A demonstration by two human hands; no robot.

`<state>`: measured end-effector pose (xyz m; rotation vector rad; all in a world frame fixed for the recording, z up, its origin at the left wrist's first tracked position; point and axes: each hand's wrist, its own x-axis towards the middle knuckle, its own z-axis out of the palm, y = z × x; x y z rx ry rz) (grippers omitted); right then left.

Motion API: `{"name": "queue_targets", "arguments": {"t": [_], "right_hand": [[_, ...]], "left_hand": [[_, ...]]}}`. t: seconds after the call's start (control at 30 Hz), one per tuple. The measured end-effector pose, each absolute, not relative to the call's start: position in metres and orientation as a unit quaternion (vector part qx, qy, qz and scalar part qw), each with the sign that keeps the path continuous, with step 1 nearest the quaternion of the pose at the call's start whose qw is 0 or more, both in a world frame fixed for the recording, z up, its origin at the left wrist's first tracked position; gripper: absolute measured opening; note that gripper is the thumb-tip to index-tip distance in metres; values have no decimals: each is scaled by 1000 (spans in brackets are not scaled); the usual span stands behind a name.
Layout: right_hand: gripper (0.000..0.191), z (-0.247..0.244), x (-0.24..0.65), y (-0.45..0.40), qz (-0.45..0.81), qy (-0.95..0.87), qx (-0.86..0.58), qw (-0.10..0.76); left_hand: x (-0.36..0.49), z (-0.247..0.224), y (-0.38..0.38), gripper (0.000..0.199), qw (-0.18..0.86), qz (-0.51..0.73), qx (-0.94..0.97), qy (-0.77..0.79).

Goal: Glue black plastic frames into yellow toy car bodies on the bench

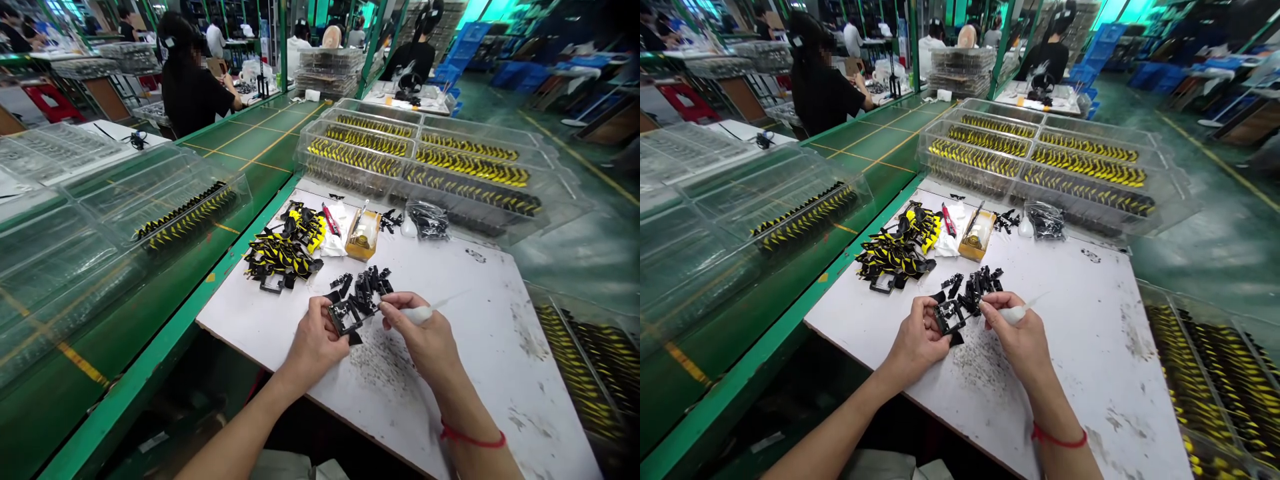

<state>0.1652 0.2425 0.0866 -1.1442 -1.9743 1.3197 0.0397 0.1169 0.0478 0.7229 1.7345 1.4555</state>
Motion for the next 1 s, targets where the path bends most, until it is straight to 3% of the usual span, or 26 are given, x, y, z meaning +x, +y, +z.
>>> {"name": "queue_targets", "arguments": {"t": [0.23,0.37,0.7,0.83,1.0], "right_hand": [[26,83,167,244,512,-705,-417,260],[26,86,168,254,508,-683,-406,334],[20,140,111,309,218,-749,-393,487],[16,123,86,326,121,-811,-333,466],[12,97,73,332,134,-853,-325,386]], "left_hand": [[39,47,116,54,365,558,296,684],[39,45,116,54,364,557,296,686],[40,43,120,51,357,550,292,696],[41,42,120,52,356,557,291,692],[40,40,120,52,364,574,288,675]]}}
